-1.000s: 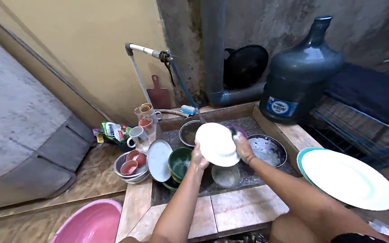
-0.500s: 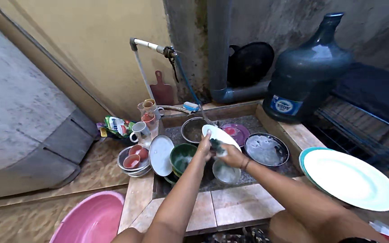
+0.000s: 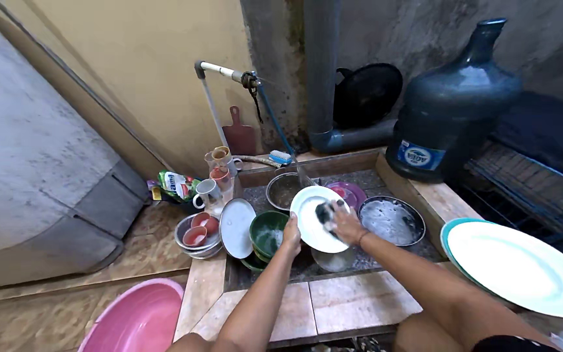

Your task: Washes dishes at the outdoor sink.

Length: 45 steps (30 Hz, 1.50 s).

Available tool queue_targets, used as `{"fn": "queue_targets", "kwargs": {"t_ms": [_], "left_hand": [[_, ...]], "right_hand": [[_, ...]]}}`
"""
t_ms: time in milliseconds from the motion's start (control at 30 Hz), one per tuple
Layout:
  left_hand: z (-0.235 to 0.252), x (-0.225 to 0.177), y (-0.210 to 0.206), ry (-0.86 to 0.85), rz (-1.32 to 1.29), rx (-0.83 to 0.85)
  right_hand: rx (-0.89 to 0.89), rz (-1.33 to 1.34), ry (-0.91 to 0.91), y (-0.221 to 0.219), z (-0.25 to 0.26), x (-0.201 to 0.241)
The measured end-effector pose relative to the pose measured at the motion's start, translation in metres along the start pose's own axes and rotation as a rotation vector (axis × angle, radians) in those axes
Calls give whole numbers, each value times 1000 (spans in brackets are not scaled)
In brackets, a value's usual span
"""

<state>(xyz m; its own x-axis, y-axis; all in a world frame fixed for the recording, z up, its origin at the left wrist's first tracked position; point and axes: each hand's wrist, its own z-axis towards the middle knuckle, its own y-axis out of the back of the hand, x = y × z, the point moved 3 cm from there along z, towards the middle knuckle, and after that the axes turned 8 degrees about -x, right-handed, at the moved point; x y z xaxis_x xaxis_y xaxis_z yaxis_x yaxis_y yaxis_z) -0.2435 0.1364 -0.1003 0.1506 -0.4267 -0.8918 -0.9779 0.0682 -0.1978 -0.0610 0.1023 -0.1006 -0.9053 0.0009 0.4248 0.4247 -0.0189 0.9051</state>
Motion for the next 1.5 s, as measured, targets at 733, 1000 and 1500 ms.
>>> {"fn": "queue_targets", "kwargs": {"t_ms": [733,1000,1500], "left_hand": [[-3,-1,-37,-194,139,113],[-4,-13,-30,-183,146,131],[1,-65,-18,-207,981,653]], "right_hand": [[-222,255,16,-5,9,27],[-239,184,-122,4,19,3],[-243,-67,566,37,13,44]]}}
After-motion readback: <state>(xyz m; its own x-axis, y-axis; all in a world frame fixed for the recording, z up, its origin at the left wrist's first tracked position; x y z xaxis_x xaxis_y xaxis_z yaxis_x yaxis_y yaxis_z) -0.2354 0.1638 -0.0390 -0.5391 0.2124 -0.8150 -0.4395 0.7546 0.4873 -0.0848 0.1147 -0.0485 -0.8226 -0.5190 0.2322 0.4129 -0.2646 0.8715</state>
